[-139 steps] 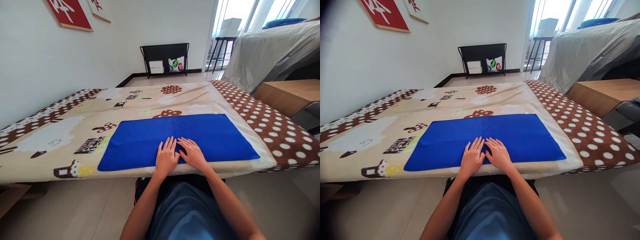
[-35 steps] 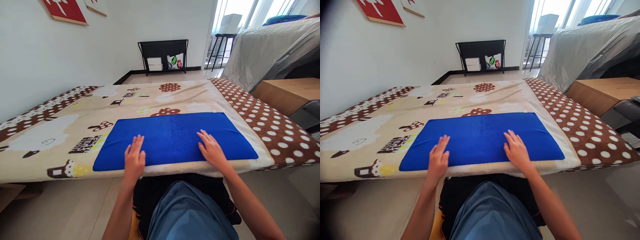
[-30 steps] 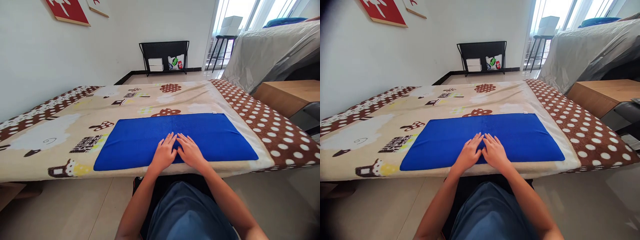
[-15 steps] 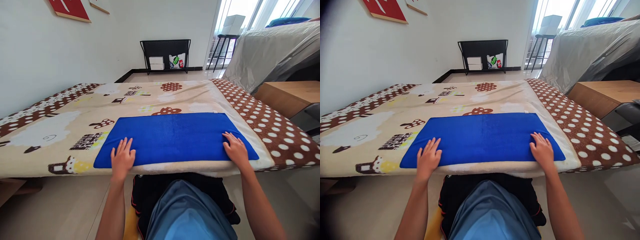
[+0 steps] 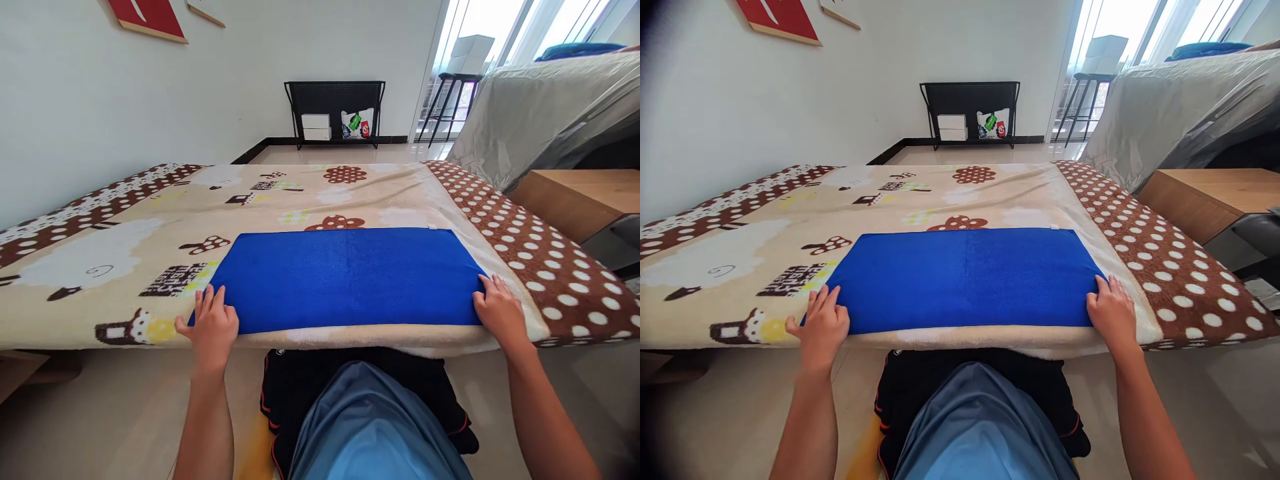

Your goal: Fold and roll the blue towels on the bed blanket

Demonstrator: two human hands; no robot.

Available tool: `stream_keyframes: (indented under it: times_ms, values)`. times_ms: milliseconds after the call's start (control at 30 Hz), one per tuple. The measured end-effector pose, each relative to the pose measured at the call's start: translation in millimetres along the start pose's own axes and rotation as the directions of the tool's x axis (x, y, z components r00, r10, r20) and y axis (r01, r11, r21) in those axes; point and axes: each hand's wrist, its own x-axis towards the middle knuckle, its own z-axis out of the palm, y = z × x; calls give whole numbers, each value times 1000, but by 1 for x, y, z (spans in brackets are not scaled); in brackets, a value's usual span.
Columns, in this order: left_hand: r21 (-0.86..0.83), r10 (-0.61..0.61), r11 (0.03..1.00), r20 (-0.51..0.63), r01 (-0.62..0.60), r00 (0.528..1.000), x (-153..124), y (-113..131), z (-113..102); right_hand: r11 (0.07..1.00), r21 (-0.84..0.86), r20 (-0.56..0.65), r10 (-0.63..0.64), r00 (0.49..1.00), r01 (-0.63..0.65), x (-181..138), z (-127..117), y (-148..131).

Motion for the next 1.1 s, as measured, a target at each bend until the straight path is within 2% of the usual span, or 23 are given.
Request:
stream_keyframes:
  times_ms: [67, 100, 133, 200, 233, 267, 333, 367, 400, 467, 533, 567, 633, 667, 767, 800, 867, 933, 967, 1033, 1100]
  values:
    - [-70, 143, 988, 77, -138, 987, -3, 32, -5, 991, 2, 4, -131, 991, 131, 3, -9, -29]
    - [-138, 268, 959, 148, -249, 952, -5, 54, -6, 975, 41, 27, -220, 975, 218, 5, -14, -48]
    - [-204, 403, 909, 216, -363, 889, -8, 78, -6, 945, 103, 68, -317, 946, 309, 7, -18, -69]
    - [-292, 624, 782, 344, -551, 702, -13, 130, -2, 855, 243, 159, -501, 851, 459, 11, -23, -117]
    - [-326, 692, 721, 400, -612, 601, -13, 155, 3, 809, 288, 187, -573, 798, 513, 14, -23, -142]
    - [-335, 718, 689, 435, -643, 543, -13, 177, 9, 759, 339, 208, -637, 743, 556, 17, -22, -165]
    - [-304, 717, 675, 486, -673, 499, -6, 211, 24, 682, 438, 241, -716, 655, 585, 26, -14, -205]
    - [-286, 707, 676, 512, -679, 488, 0, 220, 32, 663, 466, 249, -733, 633, 585, 31, -8, -219]
    - [-272, 697, 678, 534, -683, 479, 7, 225, 40, 656, 480, 255, -740, 623, 582, 37, -2, -228]
    - [-263, 687, 675, 564, -689, 458, 23, 218, 51, 660, 484, 264, -736, 623, 574, 49, 9, -231]
    - [-247, 671, 690, 570, -681, 473, 42, 190, 55, 676, 473, 273, -723, 635, 565, 60, 17, -214]
    - [-221, 649, 713, 566, -666, 508, 51, 170, 55, 690, 460, 277, -709, 648, 558, 65, 20, -199]
    - [-132, 569, 784, 543, -607, 617, 69, 120, 52, 741, 412, 279, -656, 701, 530, 76, 24, -158]
    - [-80, 518, 822, 517, -564, 682, 78, 91, 49, 781, 376, 278, -609, 743, 499, 81, 25, -134]
    - [71, 292, 933, 428, -354, 855, 97, 8, 38, 879, 286, 280, -457, 844, 380, 95, 27, -61]
    - [95, 237, 951, 388, -295, 891, 101, -15, 34, 902, 267, 279, -410, 868, 340, 98, 27, -40]
    - [128, 174, 963, 379, -238, 909, 107, -48, 29, 928, 260, 272, -336, 902, 268, 102, 25, -9]
    - [153, 140, 965, 390, -214, 910, 110, -57, 25, 943, 255, 271, -281, 921, 213, 104, 21, 5]
    - [172, 121, 964, 389, -201, 913, 110, -52, 23, 951, 241, 269, -256, 928, 193, 104, 19, 4]
    - [226, 96, 955, 382, -193, 919, 110, -25, 20, 963, 201, 254, -228, 940, 179, 104, 16, -11]
    - [256, 140, 931, 408, -260, 902, 106, 21, 19, 960, 183, 237, -254, 938, 214, 103, 16, -43]
